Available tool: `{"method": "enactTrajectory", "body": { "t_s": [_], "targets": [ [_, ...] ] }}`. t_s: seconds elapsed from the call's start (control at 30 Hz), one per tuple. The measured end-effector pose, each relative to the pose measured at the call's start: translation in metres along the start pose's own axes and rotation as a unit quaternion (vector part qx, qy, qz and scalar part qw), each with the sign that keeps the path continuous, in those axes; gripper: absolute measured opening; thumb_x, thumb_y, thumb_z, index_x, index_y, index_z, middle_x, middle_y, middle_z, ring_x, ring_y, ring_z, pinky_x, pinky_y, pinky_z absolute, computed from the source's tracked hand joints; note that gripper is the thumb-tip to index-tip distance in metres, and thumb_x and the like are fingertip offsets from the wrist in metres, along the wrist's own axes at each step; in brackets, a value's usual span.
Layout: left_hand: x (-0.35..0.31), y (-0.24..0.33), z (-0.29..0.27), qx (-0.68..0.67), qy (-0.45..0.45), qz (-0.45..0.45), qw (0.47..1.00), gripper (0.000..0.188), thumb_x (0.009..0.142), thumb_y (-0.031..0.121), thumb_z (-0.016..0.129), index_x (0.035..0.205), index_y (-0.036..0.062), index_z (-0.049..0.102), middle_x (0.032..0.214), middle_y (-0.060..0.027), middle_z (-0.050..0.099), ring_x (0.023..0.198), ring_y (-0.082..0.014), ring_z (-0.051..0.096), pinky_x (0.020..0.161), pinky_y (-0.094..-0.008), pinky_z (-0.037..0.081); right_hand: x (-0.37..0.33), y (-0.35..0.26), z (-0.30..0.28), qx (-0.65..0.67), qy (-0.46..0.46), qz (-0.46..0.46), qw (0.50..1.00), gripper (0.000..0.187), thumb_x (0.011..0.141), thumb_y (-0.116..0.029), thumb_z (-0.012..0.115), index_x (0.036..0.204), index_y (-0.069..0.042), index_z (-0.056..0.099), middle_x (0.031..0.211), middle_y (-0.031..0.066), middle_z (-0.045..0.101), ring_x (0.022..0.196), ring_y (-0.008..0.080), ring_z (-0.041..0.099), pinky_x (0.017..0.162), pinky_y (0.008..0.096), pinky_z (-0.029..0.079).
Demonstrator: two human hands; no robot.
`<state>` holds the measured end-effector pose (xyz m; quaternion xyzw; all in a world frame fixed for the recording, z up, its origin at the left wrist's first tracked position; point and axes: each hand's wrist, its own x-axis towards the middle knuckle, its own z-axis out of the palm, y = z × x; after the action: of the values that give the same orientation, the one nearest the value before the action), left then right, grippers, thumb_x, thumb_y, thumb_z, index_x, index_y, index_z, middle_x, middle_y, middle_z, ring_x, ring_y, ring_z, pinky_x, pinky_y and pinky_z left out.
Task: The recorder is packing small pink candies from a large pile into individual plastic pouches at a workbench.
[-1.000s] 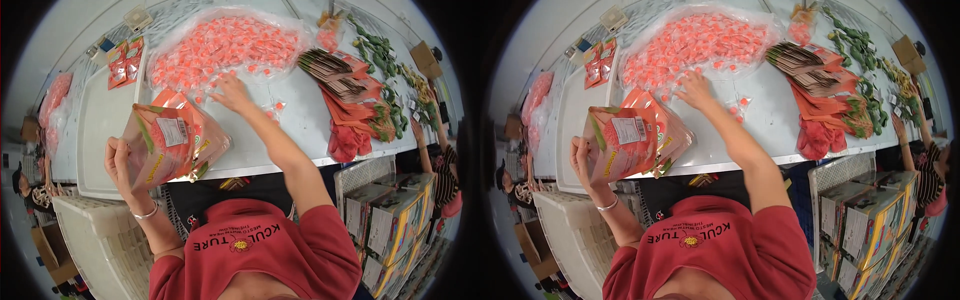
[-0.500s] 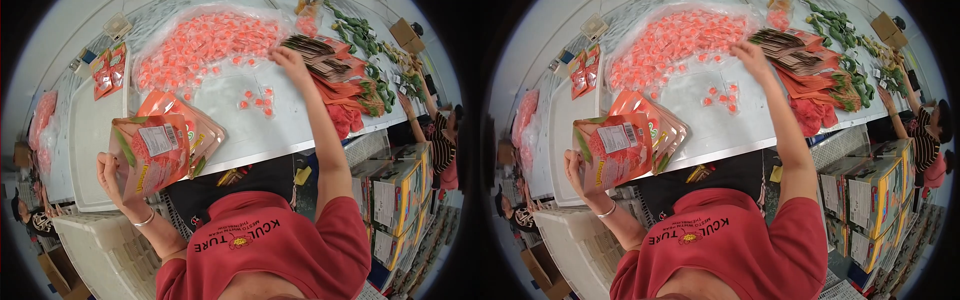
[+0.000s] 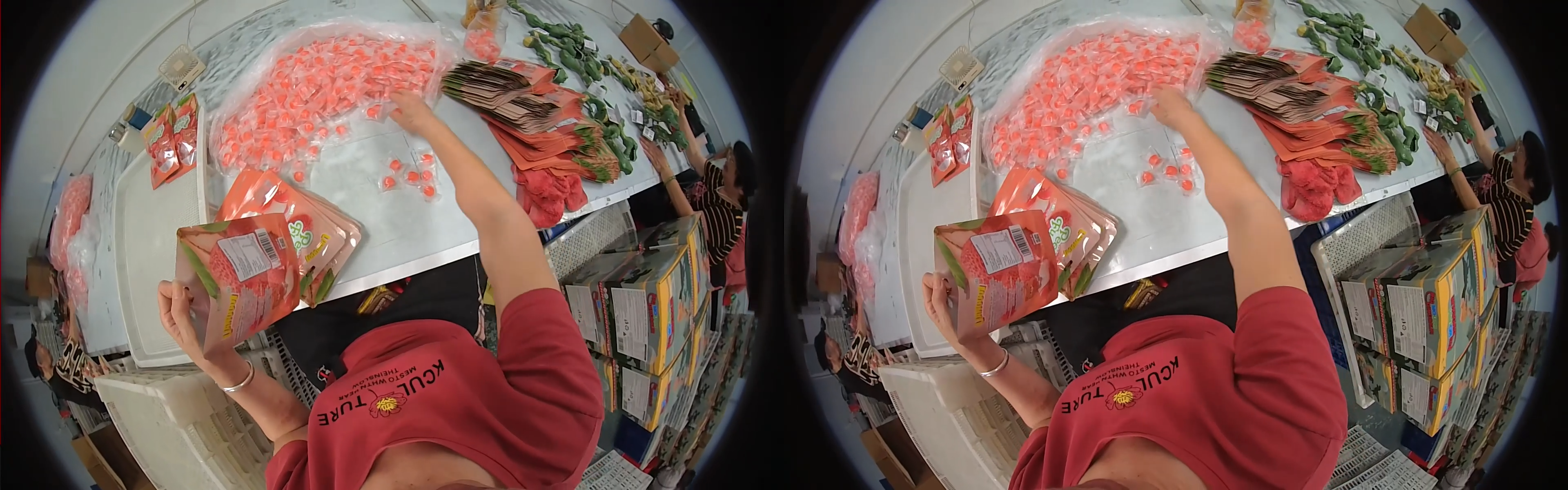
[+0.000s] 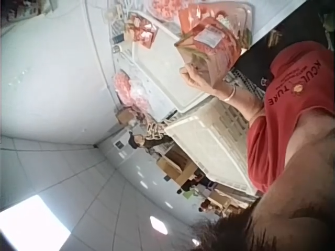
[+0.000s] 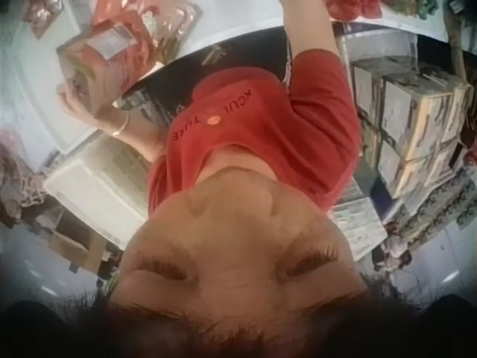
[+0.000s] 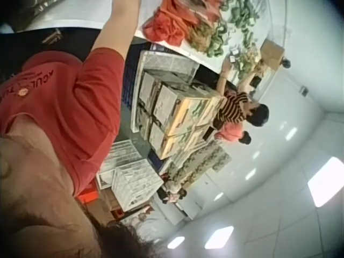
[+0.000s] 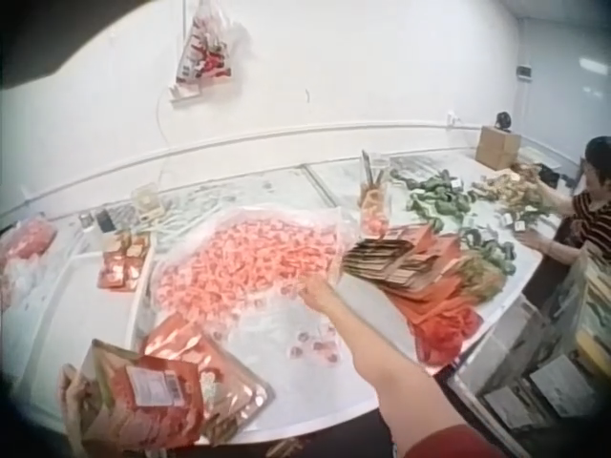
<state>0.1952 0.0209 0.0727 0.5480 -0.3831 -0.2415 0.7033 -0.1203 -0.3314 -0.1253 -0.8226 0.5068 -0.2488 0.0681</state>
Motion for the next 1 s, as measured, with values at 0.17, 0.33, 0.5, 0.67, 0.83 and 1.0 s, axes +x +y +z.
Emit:
{"method": "enactTrajectory", "body": {
  "t_s": [0.17, 0.33, 0.5, 0.67, 0.83, 1.0],
  "targets": [
    [0.001, 0.002, -0.003, 0.006, 0.013, 0.005, 1.000, 0.022, 0.087, 0.017, 0.049, 0.070, 0.0101, 0.037, 0.065, 0.0043, 0.033, 0.058, -0.0036, 0.028, 0.053, -0.0178, 0.025, -0.004, -0.016, 0.000, -0.063, -0.054, 0.001, 0.997, 0.032, 0.077, -0.016, 0.060, 0.109, -0.009, 0.057, 0.113, 0.0133, 0.054, 0.105, 0.0304, 0.052, 0.088, 0.0397, 0.044],
    [0.006, -0.002, 0.006, 0.008, 0.003, -0.010, 1.000, 0.022, 0.087, 0.017, 0.050, 0.069, 0.0103, 0.038, 0.065, 0.0046, 0.034, 0.059, -0.0035, 0.029, 0.053, -0.0179, 0.025, -0.020, 0.003, -0.021, 0.159, 0.062, -0.023, 0.985, 0.038, 0.079, -0.023, 0.062, 0.113, -0.007, 0.057, 0.114, 0.0134, 0.056, 0.105, 0.0272, 0.054, 0.088, 0.0386, 0.044],
    [0.008, -0.003, 0.003, -0.011, 0.009, -0.007, 1.000, 0.022, 0.086, 0.014, 0.050, 0.069, 0.0095, 0.037, 0.066, 0.0043, 0.033, 0.059, -0.0036, 0.029, 0.055, -0.0179, 0.027, -0.092, -0.025, -0.077, 0.247, -0.048, 0.032, 0.967, 0.036, 0.083, -0.028, 0.060, 0.110, -0.003, 0.060, 0.102, 0.0130, 0.063, 0.096, 0.0204, 0.058, 0.083, 0.0311, 0.045],
    [0.007, 0.000, 0.034, -0.021, -0.027, 0.013, 0.999, 0.023, 0.087, 0.012, 0.049, 0.069, 0.0089, 0.036, 0.066, 0.0040, 0.034, 0.060, -0.0034, 0.030, 0.055, -0.0177, 0.027, -0.093, -0.009, -0.075, 0.272, -0.015, 0.100, 0.957, 0.040, 0.081, -0.032, 0.061, 0.109, -0.003, 0.060, 0.108, 0.0128, 0.061, 0.100, 0.0249, 0.057, 0.084, 0.0341, 0.044],
    [0.004, 0.004, 0.032, -0.048, -0.025, 0.019, 0.998, 0.024, 0.088, 0.011, 0.049, 0.068, 0.0088, 0.036, 0.067, 0.0045, 0.034, 0.062, -0.0029, 0.031, 0.055, -0.0175, 0.027, -0.127, -0.073, -0.039, 0.018, 0.076, -0.035, 0.996, 0.039, 0.082, -0.031, 0.060, 0.115, -0.010, 0.057, 0.126, 0.0107, 0.049, 0.113, 0.0305, 0.048, 0.091, 0.0378, 0.039],
    [0.021, 0.002, 0.073, 0.045, -0.106, 0.054, 0.992, 0.019, 0.089, 0.010, 0.051, 0.071, 0.0050, 0.046, 0.067, 0.0049, 0.041, 0.065, -0.0032, 0.035, 0.057, -0.0202, 0.032, -0.123, -0.094, -0.026, -0.032, -0.002, -0.080, 0.996, 0.028, 0.074, -0.029, 0.068, 0.097, -0.015, 0.062, 0.112, 0.0087, 0.055, 0.097, 0.0271, 0.054, 0.080, 0.0406, 0.043]
  ]
}}
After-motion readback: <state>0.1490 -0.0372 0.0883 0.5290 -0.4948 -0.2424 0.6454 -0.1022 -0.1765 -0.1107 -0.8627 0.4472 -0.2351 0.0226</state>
